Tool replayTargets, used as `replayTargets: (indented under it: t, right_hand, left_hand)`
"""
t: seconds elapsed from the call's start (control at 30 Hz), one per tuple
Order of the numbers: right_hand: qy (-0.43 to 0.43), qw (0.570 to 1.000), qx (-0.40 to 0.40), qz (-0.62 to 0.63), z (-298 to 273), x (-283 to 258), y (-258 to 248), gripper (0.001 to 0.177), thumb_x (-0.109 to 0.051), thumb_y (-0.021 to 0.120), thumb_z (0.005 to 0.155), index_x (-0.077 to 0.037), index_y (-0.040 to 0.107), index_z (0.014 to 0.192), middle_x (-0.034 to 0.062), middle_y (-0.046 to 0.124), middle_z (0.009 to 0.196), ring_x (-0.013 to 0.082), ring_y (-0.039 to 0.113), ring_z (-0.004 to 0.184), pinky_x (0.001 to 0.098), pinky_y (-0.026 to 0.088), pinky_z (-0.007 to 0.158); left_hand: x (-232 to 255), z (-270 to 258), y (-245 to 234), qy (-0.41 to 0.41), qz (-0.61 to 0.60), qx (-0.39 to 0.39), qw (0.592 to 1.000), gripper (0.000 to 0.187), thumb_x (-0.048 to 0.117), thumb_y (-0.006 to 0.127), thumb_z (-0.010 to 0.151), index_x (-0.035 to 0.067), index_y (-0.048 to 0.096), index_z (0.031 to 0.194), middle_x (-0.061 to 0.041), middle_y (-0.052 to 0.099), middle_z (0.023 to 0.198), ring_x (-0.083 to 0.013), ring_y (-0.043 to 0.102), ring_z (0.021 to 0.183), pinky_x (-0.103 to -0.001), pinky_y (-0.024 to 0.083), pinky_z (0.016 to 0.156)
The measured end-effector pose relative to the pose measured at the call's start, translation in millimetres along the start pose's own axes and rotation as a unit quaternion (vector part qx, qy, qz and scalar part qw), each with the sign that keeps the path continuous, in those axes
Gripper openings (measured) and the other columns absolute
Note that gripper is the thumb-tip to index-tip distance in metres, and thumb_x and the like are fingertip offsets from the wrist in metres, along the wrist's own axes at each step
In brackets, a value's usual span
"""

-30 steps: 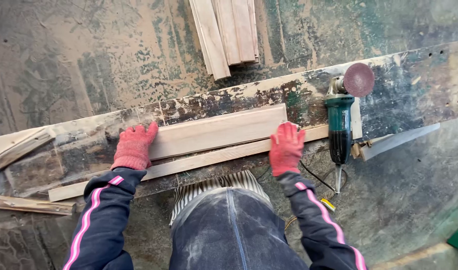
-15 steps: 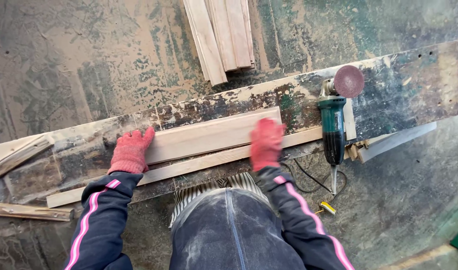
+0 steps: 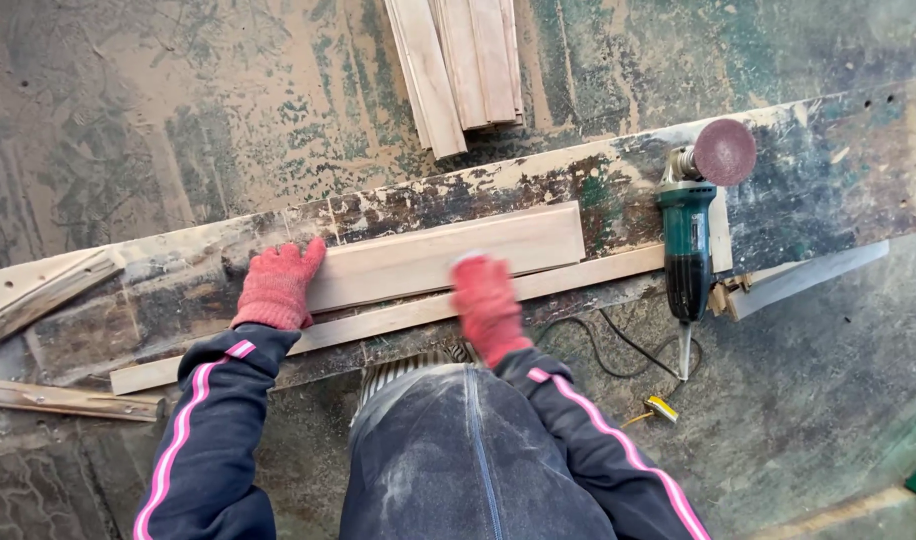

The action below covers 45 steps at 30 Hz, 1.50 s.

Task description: The person uses an angle grinder and a sanding block to sand the surfaces and edges of wooden planks.

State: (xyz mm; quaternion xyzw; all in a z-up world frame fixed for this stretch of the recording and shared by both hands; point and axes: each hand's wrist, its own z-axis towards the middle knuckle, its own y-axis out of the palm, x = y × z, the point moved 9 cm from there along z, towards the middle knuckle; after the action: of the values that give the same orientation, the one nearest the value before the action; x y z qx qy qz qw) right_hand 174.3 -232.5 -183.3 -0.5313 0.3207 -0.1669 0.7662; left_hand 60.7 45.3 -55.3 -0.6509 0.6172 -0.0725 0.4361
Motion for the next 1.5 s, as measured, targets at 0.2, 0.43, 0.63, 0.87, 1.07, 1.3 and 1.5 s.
replayTargets:
  t: [0.2, 0.43, 0.63, 0.87, 1.07, 1.3, 1.5]
  right_hand:
    - [-0.063, 0.992, -0.025, 0.106, -15.6, 43.1, 0.2, 0.048, -0.034, 0.053, 0.1, -0.03, 0.053, 0.148, 0.0009, 0.049, 0.157, 0.0257, 0.037, 0.151, 0.0616, 0.018, 0.124]
    - [0.297, 0.946, -0.112, -0.073, -38.4, 210.3, 4.5, 0.056, -0.055, 0.033, 0.112, -0.028, 0.041, 0.16, 0.0016, 0.049, 0.158, 0.0234, 0.043, 0.145, 0.0522, 0.018, 0.122]
    - [0.409, 0.907, -0.099, 0.033, -62.3, 186.1, -42.5, 0.095, -0.063, 0.057, 0.094, -0.018, 0.015, 0.167, 0.0172, 0.027, 0.168, 0.0338, 0.027, 0.154, 0.0523, 0.016, 0.125]
    - [0.423, 0.891, 0.111, 0.125, -182.9, 69.7, -38.8, 0.069, -0.033, 0.075, 0.082, -0.01, 0.057, 0.145, 0.0244, 0.05, 0.15, 0.042, 0.054, 0.116, 0.05, 0.042, 0.103]
    - [0.572, 0.762, 0.079, 0.294, -304.9, -17.4, 17.4, 0.056, -0.032, 0.074, 0.084, -0.013, 0.064, 0.136, 0.0146, 0.057, 0.147, 0.0332, 0.057, 0.13, 0.0398, 0.046, 0.106]
    - [0.537, 0.6, 0.066, 0.589, -276.1, -60.8, -77.0, 0.061, -0.047, 0.063, 0.092, -0.013, 0.057, 0.142, 0.0107, 0.058, 0.149, 0.0227, 0.058, 0.134, 0.0336, 0.051, 0.109]
    - [0.379, 0.449, 0.183, 0.788, -281.9, -67.6, -153.8, 0.052, -0.032, 0.048, 0.103, -0.006, 0.049, 0.148, 0.0171, 0.062, 0.138, 0.03, 0.063, 0.12, 0.0433, 0.054, 0.106]
  left_hand:
    - [-11.5, 28.4, 39.1, 0.027, 0.004, 0.018, 0.999, 0.124, 0.04, 0.104, 0.046, 0.022, 0.036, 0.148, -0.015, 0.068, 0.114, -0.0365, 0.068, 0.11, -0.047, 0.057, 0.097]
    - [-8.3, -2.5, -20.1, 0.001, -0.01, -0.006, 1.0, 0.124, 0.047, 0.105, 0.043, 0.026, 0.039, 0.146, -0.011, 0.068, 0.119, -0.0353, 0.07, 0.109, -0.047, 0.06, 0.093]
    - [-32.2, -19.8, -15.9, -0.023, -0.146, -0.068, 0.987, 0.081, 0.062, 0.096, 0.046, 0.019, 0.072, 0.11, -0.009, 0.077, 0.11, -0.032, 0.073, 0.109, -0.044, 0.061, 0.096]
    - [-23.0, -67.1, 3.2, 0.014, -0.588, -0.106, 0.802, 0.023, -0.002, 0.088, 0.079, -0.004, 0.065, 0.073, -0.008, 0.059, 0.068, -0.0172, 0.049, 0.059, -0.031, 0.041, 0.054]
    - [-19.6, -87.3, 48.2, -0.008, -0.665, -0.148, 0.732, 0.022, -0.013, 0.079, 0.078, -0.022, 0.072, 0.097, -0.033, 0.075, 0.082, -0.0383, 0.069, 0.067, -0.046, 0.059, 0.067]
    - [139.3, -151.9, -41.7, 0.107, -0.626, -0.201, 0.746, 0.018, -0.012, 0.076, 0.081, -0.016, 0.073, 0.099, -0.029, 0.078, 0.088, -0.0349, 0.073, 0.07, -0.042, 0.062, 0.069]
    - [303.2, -207.7, -42.6, 0.146, -0.59, -0.305, 0.733, 0.045, 0.012, 0.078, 0.077, -0.013, 0.065, 0.111, -0.029, 0.072, 0.096, -0.0415, 0.072, 0.082, -0.05, 0.065, 0.071]
